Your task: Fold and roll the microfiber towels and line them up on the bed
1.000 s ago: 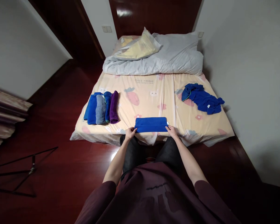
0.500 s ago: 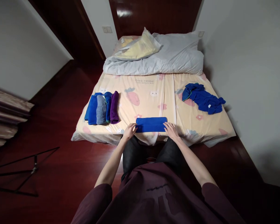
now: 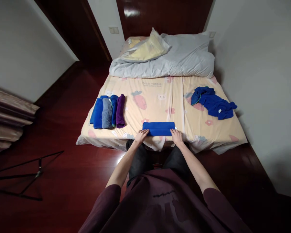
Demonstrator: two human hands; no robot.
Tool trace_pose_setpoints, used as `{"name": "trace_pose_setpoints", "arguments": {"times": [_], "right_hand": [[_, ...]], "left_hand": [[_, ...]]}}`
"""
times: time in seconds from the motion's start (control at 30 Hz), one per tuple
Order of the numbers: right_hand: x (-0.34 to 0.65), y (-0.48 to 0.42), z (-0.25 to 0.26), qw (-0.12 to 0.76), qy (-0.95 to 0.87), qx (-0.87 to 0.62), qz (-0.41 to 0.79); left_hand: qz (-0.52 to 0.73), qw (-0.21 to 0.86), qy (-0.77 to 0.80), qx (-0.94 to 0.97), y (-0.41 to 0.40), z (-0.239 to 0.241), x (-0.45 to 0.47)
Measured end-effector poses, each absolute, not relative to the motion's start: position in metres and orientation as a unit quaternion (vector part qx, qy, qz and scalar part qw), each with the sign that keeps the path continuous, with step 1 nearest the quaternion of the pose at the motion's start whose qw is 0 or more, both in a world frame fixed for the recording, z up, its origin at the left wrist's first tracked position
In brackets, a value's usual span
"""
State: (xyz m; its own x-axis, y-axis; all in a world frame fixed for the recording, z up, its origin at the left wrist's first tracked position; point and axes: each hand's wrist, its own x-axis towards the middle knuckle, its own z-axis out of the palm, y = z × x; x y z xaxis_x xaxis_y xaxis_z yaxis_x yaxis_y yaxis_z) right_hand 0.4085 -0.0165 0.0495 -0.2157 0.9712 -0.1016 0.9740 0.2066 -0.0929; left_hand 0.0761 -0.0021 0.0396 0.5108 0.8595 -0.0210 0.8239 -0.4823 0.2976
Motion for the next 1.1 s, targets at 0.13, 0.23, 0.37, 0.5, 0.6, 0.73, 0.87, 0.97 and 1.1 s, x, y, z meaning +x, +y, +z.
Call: {"name": "trace_pose_setpoints", "arguments": {"times": [0.13,0.23,0.37,0.5,0.6,0.73,0.87,0.97,1.1], "right_hand": [[0.424,-0.023,0.052,-0.004,0.805,0.582,-0.112],[0.443,-0.032,0.052,-0.059,0.811,0.553,-0.180],[0.455,-0.037,0.044,-0.199,0.729,0.589,-0.287],[0.448,-0.034,0.035,-0.329,0.633,0.602,-0.359],[0.443,-0.031,0.030,-0.379,0.589,0.609,-0.372],[0.441,-0.025,0.025,-0.366,0.563,0.650,-0.356],[0.438,-0.016,0.024,-0.322,0.576,0.687,-0.303],[0.435,-0.009,0.025,-0.305,0.578,0.699,-0.289],[0.433,-0.003,0.022,-0.288,0.572,0.715,-0.281]], "left_hand": [[0.077,0.159,0.479,0.860,-0.010,0.048,0.062],[0.105,0.218,0.475,0.846,-0.017,0.047,0.048],[0.199,0.310,0.510,0.777,-0.023,0.040,0.037],[0.270,0.394,0.563,0.675,-0.022,0.032,0.039],[0.306,0.429,0.593,0.609,-0.016,0.027,0.043],[0.332,0.415,0.640,0.555,-0.006,0.028,0.050],[0.302,0.379,0.682,0.548,0.002,0.030,0.056],[0.281,0.370,0.702,0.539,0.005,0.027,0.057],[0.272,0.372,0.714,0.527,0.007,0.020,0.055]]}}
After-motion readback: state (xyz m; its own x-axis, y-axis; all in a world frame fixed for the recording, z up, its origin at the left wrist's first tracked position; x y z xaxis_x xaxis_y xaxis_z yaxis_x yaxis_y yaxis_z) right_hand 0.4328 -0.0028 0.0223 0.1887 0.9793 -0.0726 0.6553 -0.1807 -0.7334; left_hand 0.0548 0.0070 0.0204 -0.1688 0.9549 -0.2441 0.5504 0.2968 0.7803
